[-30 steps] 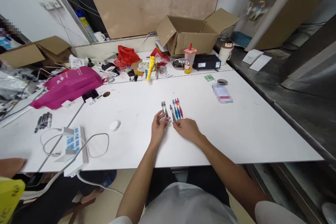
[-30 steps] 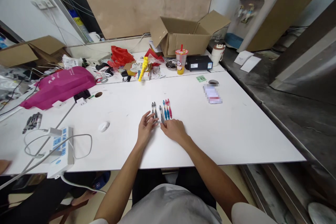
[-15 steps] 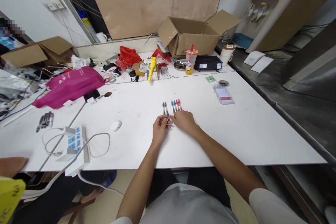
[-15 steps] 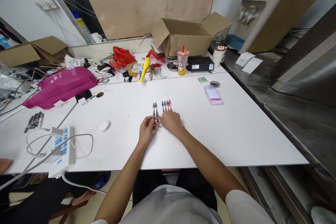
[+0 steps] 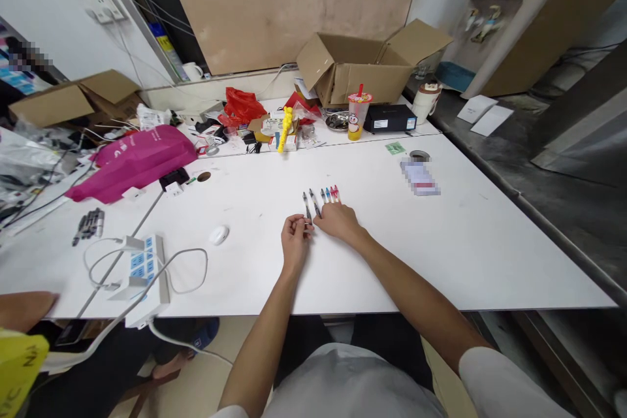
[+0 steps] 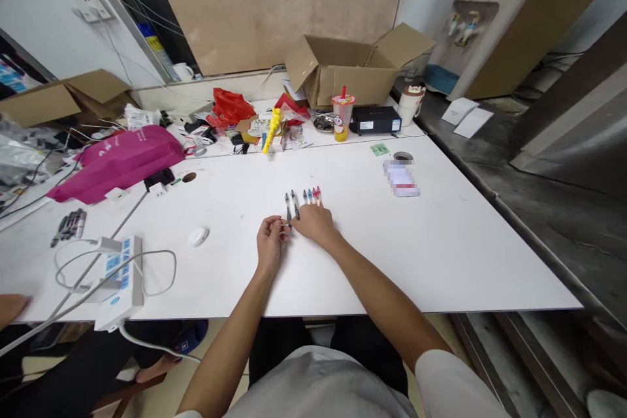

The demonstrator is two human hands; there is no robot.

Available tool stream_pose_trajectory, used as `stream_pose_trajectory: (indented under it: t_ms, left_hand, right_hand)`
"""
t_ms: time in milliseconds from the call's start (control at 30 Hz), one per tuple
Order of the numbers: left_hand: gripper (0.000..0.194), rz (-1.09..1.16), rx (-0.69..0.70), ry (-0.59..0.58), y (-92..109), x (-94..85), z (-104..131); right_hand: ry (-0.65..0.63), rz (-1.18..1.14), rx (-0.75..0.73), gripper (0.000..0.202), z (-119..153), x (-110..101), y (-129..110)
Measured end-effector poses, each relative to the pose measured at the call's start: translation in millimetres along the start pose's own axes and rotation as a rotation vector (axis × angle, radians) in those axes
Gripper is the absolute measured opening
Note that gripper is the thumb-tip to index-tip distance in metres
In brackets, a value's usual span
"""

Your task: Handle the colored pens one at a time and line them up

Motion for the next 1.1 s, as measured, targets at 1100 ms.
stream_pose_trajectory:
  t_ms: [1100]
  left_hand:
    - [0.045, 0.112, -0.175, -0.115, -2.2, 11.2, 5.0]
  right_hand:
    - [-0.019, -0.748, -0.203, 0.025, 45.2, 38.3, 53.7]
Point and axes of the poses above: each hand's wrist, its own z-axis away from the middle knuckle, its own x-axis out of the palm, y = z × x, the point moved 5 cm from there along -z, towards the middle knuckle, and after that the axes turned 6 degrees about x, right-handed, at the moved point
